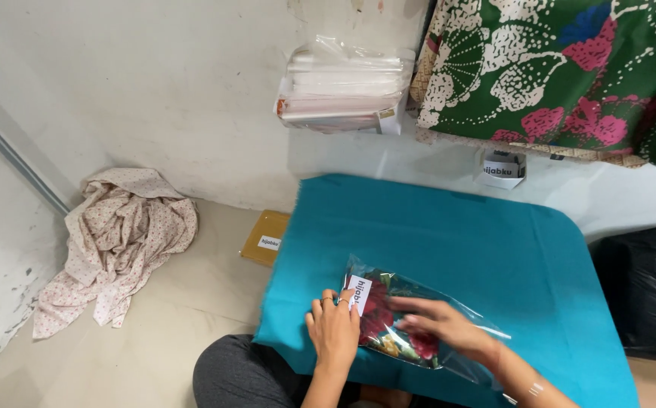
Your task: A person uses a lint roller to clean a floral garment, folds it, and carefully packages it into a clear plastic bag at a packing station.
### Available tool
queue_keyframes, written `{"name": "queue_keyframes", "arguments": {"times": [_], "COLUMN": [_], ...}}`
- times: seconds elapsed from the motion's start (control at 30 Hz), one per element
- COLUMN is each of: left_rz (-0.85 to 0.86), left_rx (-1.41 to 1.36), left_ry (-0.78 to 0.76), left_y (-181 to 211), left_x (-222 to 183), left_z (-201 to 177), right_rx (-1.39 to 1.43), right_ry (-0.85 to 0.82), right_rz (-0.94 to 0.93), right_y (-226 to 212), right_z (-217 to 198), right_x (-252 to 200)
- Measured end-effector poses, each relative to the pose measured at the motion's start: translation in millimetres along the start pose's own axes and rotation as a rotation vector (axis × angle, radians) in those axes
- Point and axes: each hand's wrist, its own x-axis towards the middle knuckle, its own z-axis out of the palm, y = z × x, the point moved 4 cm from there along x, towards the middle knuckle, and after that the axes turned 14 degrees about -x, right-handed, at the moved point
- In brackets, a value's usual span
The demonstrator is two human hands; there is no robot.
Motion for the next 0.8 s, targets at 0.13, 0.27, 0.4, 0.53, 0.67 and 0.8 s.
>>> {"name": "queue_keyframes", "arguments": {"times": [0.13, 0.27, 0.4, 0.53, 0.67, 0.8], "left_rz": [0.137, 0.527, 0.567, 0.477, 0.547, 0.413], "left_rx": [0.099, -0.121, 0.119, 0.069, -0.327, -0.794], "left_ry": [0.069, -0.369, -0.733, -0.895, -0.666, -0.529], "left_y": [29, 91, 118, 126, 117, 118], "left_x": [15, 37, 64, 84, 103, 107], "left_z": [0, 21, 71, 60, 33, -18], "right_rx": [-0.003, 0.167, 0.292, 0.395, 0.318, 0.296], "right_ry": [0.131, 0.455, 0.582, 0.551, 0.623, 0.678], "right_rz": [0.128, 0.227, 0.206, 0.267, 0.124, -0.181], "right_y": [48, 95, 127, 140, 98, 65], "right_z": [-38, -67, -74, -69, -61, -62], "right_x": [-43, -91, -122, -128, -119, -83]}}
